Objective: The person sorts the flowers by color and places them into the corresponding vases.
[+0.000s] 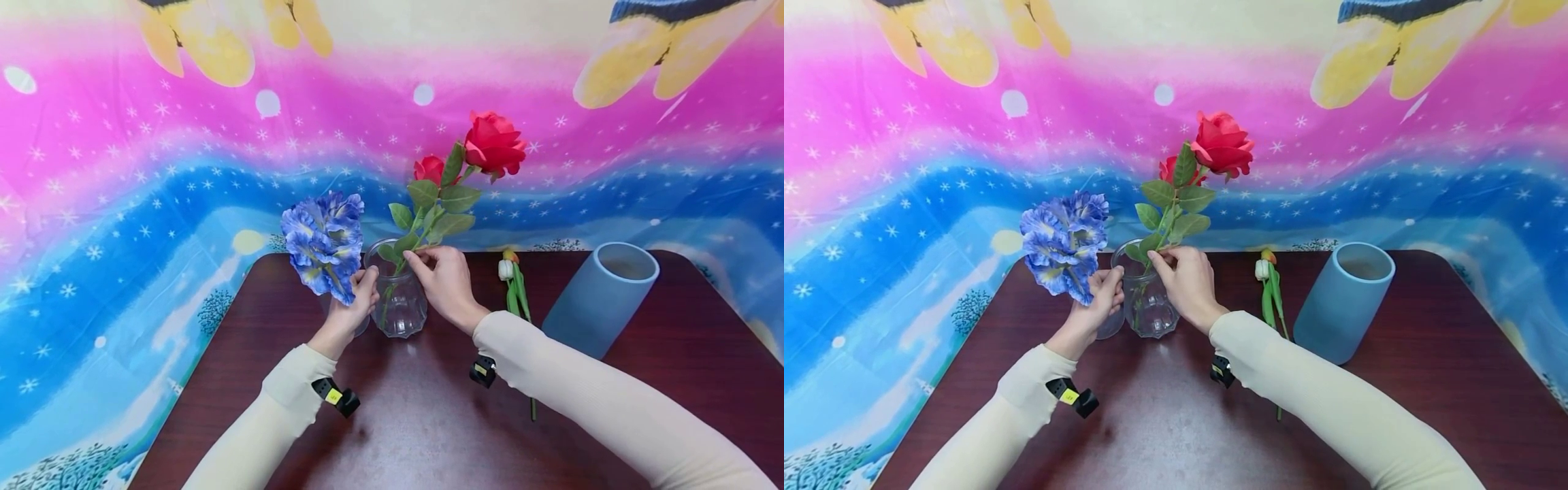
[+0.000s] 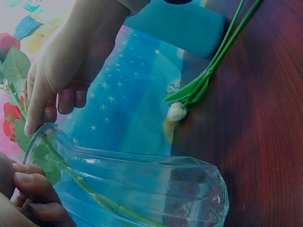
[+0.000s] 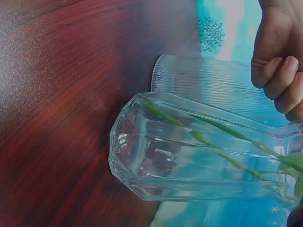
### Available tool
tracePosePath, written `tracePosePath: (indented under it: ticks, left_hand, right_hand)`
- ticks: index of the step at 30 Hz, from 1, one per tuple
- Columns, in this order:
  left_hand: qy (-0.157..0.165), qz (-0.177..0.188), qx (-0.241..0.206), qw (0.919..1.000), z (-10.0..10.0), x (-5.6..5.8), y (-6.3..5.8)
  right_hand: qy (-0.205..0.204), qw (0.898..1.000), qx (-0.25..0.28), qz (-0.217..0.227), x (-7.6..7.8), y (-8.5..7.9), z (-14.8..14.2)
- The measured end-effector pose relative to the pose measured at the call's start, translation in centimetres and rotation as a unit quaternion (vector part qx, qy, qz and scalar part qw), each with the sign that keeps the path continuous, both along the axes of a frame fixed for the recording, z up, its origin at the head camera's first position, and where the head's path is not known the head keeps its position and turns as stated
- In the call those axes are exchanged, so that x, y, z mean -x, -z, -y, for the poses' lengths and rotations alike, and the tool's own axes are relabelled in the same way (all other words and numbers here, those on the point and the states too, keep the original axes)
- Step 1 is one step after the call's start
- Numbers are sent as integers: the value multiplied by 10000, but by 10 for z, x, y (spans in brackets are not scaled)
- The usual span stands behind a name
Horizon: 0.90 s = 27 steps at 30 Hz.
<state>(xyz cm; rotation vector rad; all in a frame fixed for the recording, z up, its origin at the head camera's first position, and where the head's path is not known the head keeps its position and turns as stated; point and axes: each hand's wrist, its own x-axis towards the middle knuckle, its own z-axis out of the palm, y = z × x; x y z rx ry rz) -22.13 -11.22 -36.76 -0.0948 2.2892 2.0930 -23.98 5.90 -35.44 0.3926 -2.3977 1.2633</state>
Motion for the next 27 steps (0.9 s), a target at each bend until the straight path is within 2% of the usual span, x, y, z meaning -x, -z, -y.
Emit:
tracePosePath:
  ticks: [8,16,27]
  left_hand:
    - [-88,35,72,9999,0,0,2]
    - [-35,-171,81,9998,-1,-1,2]
    - [-60,-20,45,10000,0,-1,2]
  right_hand:
    - [29,9990,-427,118,0,-3,0]
    - [-70,9962,-721,480,1,-6,-1]
    - [-222,9912,-991,849,1,-13,-4]
